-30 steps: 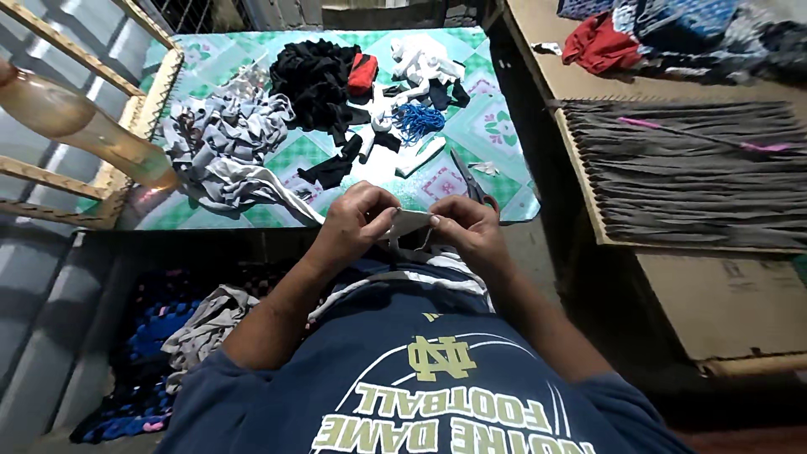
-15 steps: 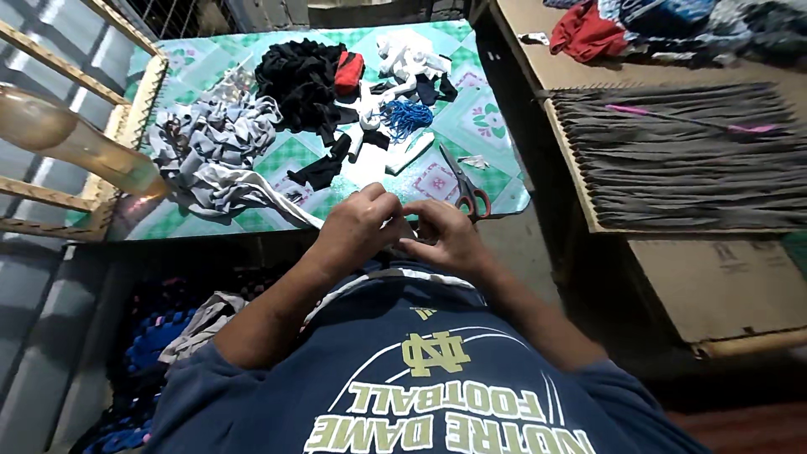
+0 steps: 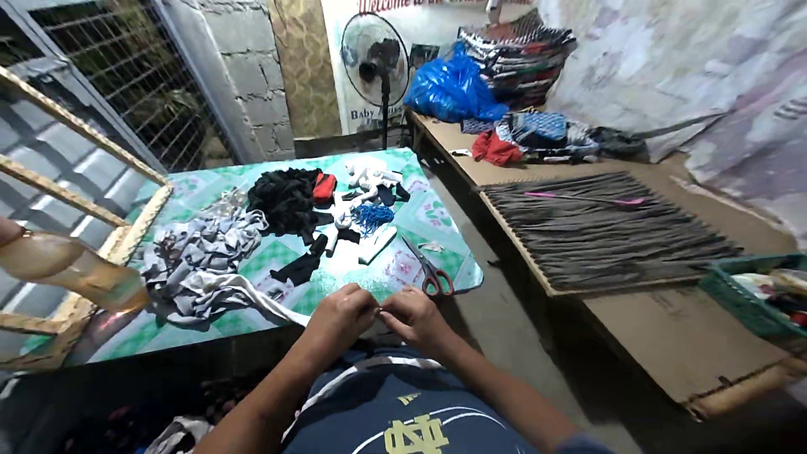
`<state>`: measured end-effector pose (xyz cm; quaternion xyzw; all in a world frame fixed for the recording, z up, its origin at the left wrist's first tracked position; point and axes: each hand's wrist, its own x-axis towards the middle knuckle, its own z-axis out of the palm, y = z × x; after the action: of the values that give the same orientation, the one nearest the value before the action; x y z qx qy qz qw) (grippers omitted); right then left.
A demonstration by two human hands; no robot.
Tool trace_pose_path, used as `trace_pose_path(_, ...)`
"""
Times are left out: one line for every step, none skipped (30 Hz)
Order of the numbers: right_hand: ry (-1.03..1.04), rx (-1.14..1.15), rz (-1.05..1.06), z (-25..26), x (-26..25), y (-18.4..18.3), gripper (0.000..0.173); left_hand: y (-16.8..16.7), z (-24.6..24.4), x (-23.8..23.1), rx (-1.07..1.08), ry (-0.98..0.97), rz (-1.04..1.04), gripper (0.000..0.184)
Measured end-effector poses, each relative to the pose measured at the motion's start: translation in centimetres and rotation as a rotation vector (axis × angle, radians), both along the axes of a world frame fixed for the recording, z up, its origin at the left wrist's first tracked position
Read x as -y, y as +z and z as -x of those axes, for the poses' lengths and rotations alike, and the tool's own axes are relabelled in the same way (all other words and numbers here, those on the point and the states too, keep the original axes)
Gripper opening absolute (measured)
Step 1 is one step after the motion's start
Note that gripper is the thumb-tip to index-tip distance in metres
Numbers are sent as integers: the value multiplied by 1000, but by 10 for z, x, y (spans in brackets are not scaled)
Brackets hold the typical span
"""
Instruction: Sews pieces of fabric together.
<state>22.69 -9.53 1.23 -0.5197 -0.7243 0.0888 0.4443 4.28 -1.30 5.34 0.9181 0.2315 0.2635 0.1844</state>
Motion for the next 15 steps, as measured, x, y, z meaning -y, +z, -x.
trace_pose_path(-1, -2, 0, 1, 0, 0, 18, -1, 0, 0, 10, -2, -7, 9)
trace_pose_path(-3, 0, -3, 1, 0, -1, 18, -2, -1, -1, 18, -5, -16, 9)
trace_pose_path(-3, 0, -5, 1, 0, -2, 18, -3, -1, -2, 25, -8, -22, 9)
trace_pose_path(1, -6, -3, 1, -1, -3, 17, -5, -1, -3, 34, -14, -26, 8)
trace_pose_path(5, -11, -1, 1, -2, -4, 17, -8, -2, -5, 43, -20, -31, 8)
trace_pose_path(11, -16, 2, 1, -2, -5, 17, -10, -2, -5, 51, -21, -39, 8)
trace_pose_path(14, -20, 9, 2, -2, -6, 17, -12, -1, -5, 60, -19, -38, 8)
trace_pose_path(14, -19, 14, 2, -2, -6, 17, -13, -1, -4, 72, -12, -33, 7)
trace_pose_path(12, -18, 20, 2, -2, -5, 18, -13, -1, -5, 84, -2, -24, 7)
trace_pose_path(12, -19, 30, 1, -2, -5, 18, -12, 0, -5, 95, 9, -9, 8)
trace_pose_path(11, -22, 36, 1, -2, -5, 19, -11, 1, -6, 97, 17, 12, 8)
trace_pose_path(5, -17, 34, 0, -3, -4, 19, -9, 2, -6, 97, 20, 36, 9)
trace_pose_path(-1, -13, 30, -1, -3, -4, 19, -8, 3, -7, 99, 22, 66, 9)
trace_pose_path(-3, -12, 35, -1, -2, -5, 19, -8, 4, -5, 100, 22, 109, 11)
trace_pose_path(-7, -10, 36, 0, -2, -6, 19, -8, 5, -4, 99, 19, 161, 12)
